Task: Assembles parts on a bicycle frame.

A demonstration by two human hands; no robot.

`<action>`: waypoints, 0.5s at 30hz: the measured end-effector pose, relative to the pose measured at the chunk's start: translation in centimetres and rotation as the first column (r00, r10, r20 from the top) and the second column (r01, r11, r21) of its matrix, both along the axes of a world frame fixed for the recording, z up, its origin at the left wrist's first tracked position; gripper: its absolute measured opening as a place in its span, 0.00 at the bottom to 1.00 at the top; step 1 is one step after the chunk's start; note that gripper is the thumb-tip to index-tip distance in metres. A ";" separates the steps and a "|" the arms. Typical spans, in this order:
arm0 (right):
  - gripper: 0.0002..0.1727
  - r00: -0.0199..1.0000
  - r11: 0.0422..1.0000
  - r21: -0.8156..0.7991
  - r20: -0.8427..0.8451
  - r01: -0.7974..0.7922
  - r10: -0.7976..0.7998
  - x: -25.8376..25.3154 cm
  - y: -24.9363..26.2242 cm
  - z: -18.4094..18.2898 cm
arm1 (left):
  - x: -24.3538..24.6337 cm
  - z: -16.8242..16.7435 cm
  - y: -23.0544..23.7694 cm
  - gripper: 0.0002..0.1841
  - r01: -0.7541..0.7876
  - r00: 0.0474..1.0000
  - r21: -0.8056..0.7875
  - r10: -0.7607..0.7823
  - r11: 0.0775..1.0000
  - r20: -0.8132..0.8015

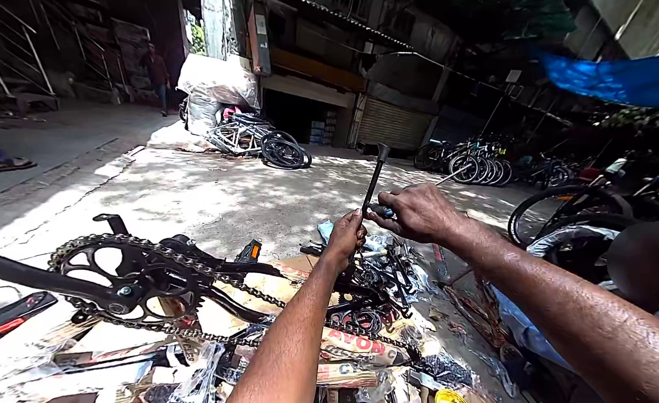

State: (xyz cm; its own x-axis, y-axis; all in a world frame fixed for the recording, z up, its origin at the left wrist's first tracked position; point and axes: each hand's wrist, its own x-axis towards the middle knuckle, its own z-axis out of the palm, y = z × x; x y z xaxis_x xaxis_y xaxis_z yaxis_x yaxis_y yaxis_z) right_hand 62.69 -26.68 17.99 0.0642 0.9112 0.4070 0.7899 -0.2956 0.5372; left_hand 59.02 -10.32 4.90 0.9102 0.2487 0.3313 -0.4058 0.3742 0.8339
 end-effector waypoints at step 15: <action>0.28 0.742 0.861 0.349 -0.669 0.369 -0.047 -5.9 -0.4 -3.5 | -1.8 -0.1 -0.2 0.17 0.007 1.000 -0.011 -0.007 1.000 -0.002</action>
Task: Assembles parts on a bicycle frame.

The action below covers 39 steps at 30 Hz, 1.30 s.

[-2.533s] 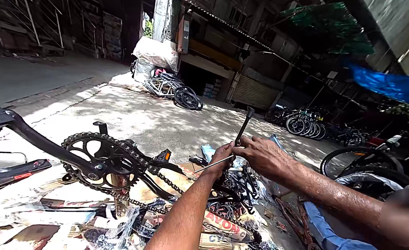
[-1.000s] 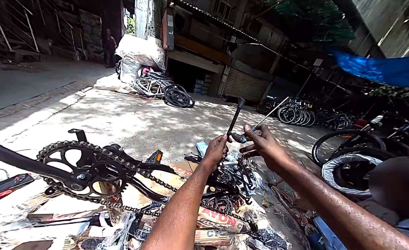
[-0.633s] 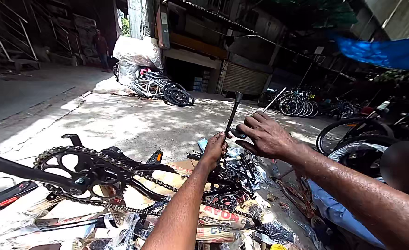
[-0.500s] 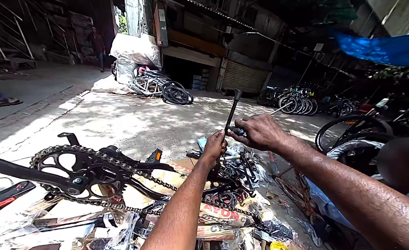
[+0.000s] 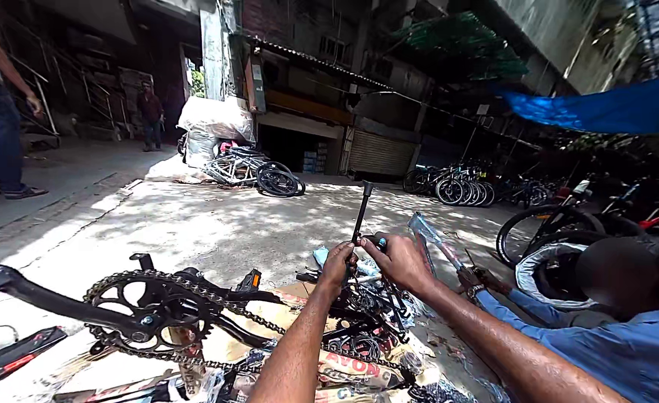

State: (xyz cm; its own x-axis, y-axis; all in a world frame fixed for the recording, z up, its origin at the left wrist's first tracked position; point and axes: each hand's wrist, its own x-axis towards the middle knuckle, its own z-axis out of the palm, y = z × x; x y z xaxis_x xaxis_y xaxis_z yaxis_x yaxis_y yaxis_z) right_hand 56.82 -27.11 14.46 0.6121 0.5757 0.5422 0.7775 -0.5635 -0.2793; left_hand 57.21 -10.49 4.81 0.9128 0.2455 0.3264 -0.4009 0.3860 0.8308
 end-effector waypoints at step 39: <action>0.26 0.628 0.541 -0.834 0.481 0.112 0.611 5.1 2.8 8.1 | 1.4 -0.3 -0.1 0.17 -0.086 0.996 0.076 0.084 0.993 0.017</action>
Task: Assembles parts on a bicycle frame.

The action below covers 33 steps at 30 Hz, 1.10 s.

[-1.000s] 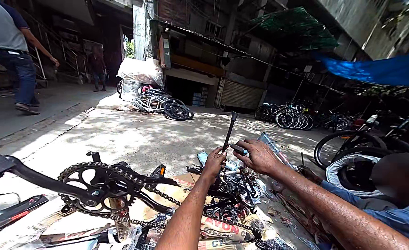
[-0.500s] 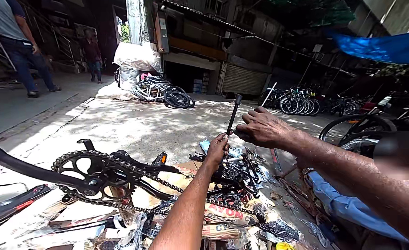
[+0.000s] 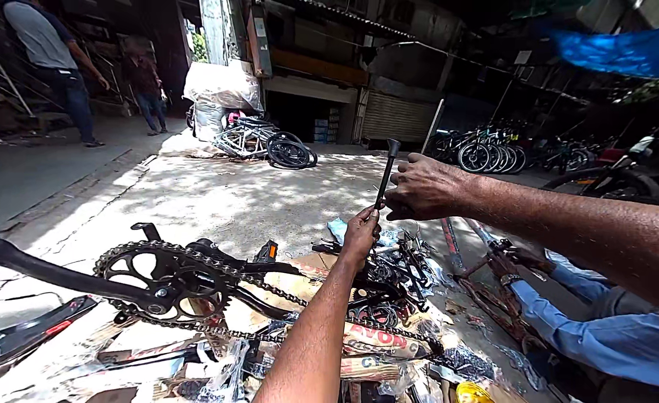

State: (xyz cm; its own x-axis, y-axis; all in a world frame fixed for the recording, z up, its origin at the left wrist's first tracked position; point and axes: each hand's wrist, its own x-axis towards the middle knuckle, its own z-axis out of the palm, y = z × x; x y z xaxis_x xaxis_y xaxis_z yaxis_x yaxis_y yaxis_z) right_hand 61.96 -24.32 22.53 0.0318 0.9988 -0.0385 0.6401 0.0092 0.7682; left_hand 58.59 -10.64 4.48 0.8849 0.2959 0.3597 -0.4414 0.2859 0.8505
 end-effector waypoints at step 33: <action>0.26 0.902 0.126 0.895 -0.432 0.428 0.011 -3.2 2.8 -9.8 | -2.7 0.3 -1.1 0.19 -0.160 0.978 0.135 0.175 0.978 -0.115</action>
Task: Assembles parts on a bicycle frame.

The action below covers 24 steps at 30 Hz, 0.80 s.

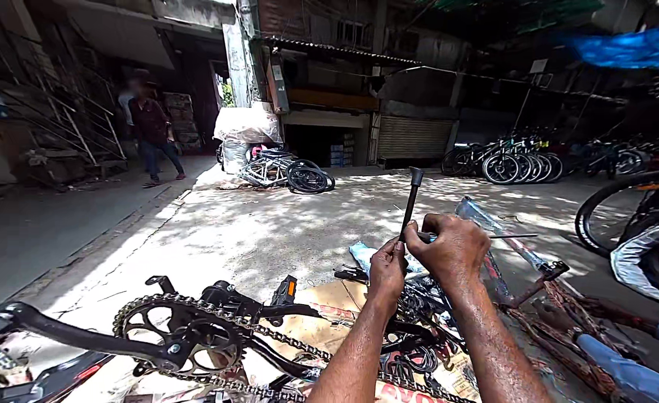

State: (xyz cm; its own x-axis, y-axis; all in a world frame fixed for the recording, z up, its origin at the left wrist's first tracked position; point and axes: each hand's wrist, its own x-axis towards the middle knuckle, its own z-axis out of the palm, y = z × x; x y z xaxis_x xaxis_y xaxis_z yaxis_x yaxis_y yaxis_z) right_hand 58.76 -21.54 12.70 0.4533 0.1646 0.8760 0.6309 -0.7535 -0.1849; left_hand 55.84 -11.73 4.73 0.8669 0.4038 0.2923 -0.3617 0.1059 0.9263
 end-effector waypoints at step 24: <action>0.38 0.867 0.892 -0.079 -0.287 -0.445 0.407 -3.5 -11.0 -5.1 | -16.6 5.4 0.3 0.26 0.237 0.963 0.507 -0.133 0.828 -0.232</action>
State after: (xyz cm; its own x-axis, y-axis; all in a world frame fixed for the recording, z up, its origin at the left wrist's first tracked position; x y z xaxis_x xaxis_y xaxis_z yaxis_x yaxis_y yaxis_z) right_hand 55.31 -32.55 7.59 0.5155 0.5035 0.6934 0.8412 -0.4516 -0.2974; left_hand 39.21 -11.41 10.13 0.9674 0.0601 0.2460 -0.2076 -0.3679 0.9064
